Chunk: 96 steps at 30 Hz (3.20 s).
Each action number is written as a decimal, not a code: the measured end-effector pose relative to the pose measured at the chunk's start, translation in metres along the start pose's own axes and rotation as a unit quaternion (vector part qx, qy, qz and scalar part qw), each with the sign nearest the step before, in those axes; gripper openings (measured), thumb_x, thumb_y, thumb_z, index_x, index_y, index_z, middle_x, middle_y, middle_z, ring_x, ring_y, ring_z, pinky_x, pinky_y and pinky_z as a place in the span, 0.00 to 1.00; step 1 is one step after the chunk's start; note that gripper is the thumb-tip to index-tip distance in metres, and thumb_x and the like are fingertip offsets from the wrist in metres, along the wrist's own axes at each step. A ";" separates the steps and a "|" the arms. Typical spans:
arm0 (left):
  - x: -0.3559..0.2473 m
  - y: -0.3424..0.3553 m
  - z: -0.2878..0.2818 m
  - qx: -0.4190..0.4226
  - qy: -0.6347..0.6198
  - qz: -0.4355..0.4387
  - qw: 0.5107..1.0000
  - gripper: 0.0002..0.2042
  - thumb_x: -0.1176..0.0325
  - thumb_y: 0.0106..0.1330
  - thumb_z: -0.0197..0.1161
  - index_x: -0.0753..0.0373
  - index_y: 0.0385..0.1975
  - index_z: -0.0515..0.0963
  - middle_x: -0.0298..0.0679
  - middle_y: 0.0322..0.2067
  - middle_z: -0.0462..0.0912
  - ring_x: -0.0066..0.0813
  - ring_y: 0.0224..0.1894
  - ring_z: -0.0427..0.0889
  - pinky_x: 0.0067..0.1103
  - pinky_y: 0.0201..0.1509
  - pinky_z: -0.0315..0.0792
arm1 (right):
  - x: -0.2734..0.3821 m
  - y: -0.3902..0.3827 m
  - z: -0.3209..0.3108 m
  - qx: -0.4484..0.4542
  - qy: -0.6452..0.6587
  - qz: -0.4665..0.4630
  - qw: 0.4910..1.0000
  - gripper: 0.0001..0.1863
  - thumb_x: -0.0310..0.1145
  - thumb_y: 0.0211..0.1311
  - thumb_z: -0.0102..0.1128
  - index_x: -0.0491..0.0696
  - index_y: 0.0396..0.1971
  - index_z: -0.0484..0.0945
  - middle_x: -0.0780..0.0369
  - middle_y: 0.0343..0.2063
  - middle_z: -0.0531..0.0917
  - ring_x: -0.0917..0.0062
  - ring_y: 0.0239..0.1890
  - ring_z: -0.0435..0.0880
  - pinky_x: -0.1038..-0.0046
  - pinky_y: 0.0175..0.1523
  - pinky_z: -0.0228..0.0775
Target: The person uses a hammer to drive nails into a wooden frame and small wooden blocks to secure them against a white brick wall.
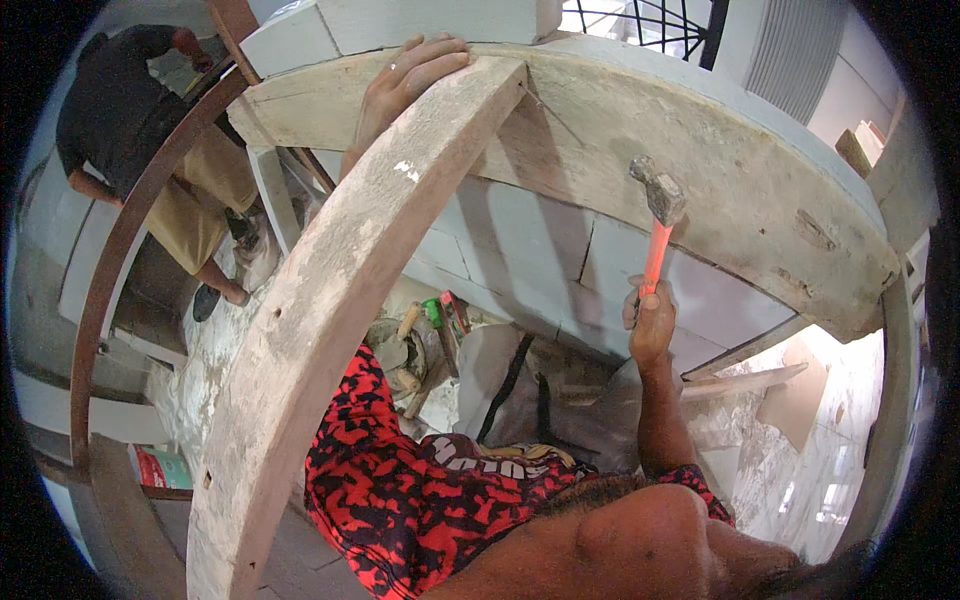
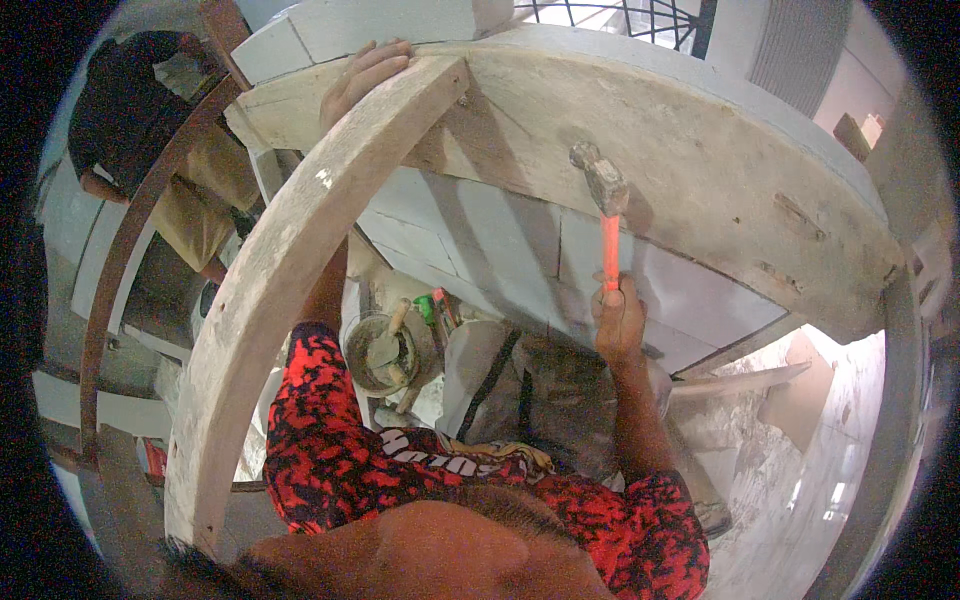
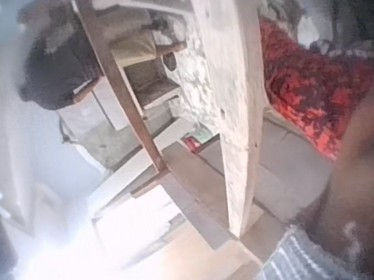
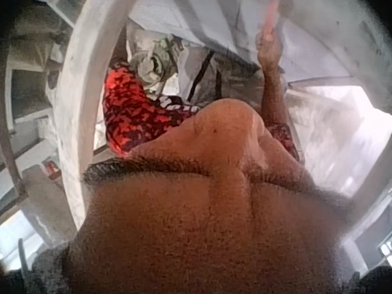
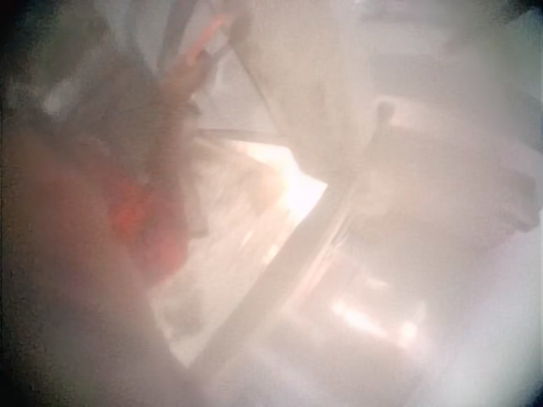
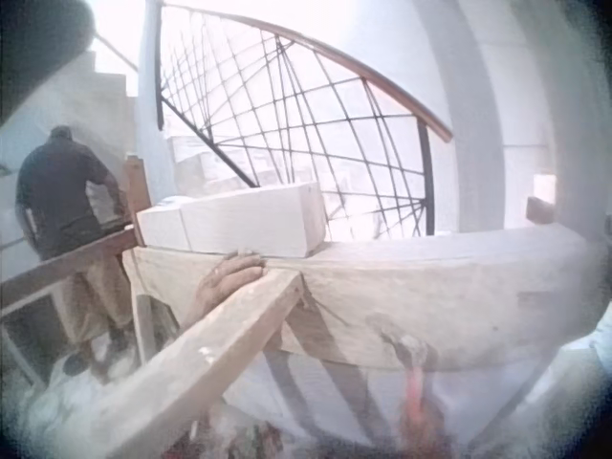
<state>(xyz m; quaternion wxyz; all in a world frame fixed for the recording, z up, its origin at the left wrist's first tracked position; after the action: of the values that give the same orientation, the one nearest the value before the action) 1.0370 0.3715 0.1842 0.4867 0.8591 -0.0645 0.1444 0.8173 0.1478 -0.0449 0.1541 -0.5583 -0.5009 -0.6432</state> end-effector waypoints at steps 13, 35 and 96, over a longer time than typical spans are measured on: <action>0.006 0.002 0.017 -0.139 -0.056 0.058 0.987 0.19 0.63 0.52 0.64 0.61 0.44 0.74 0.42 0.41 0.80 0.39 0.47 0.76 0.34 0.54 0.65 | -0.008 0.008 0.014 0.003 -0.045 -0.016 0.999 0.33 0.59 0.64 0.33 0.39 0.37 0.71 0.67 0.14 0.65 0.85 0.14 0.63 0.81 0.18 0.54; 0.040 -0.021 0.058 -0.099 -0.085 -0.073 0.989 0.26 0.60 0.45 0.70 0.46 0.47 0.70 0.28 0.43 0.80 0.30 0.48 0.72 0.32 0.56 0.53 | 0.009 0.027 0.035 -0.003 0.062 -0.004 0.998 0.34 0.61 0.62 0.34 0.39 0.37 0.69 0.66 0.17 0.67 0.85 0.15 0.65 0.81 0.18 0.55; -0.010 0.015 0.034 -0.119 -0.059 0.017 0.991 0.23 0.67 0.47 0.68 0.45 0.45 0.72 0.27 0.45 0.79 0.28 0.46 0.73 0.30 0.55 0.56 | 0.031 0.039 0.065 -0.057 0.128 -0.090 0.986 0.34 0.64 0.58 0.38 0.41 0.29 0.67 0.65 0.12 0.66 0.83 0.14 0.63 0.80 0.19 0.55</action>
<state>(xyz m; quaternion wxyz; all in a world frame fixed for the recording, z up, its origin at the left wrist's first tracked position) 1.0302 0.3343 0.1773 0.5783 0.8008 -0.1248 0.0933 0.8728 0.1946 -0.0076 0.1259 -0.4318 -0.4877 -0.7482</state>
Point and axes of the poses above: each hand's wrist, its own y-axis towards the middle knuckle, its own z-axis out of the palm, x = y × z, the point moved 6 cm from there along y, towards the middle knuckle
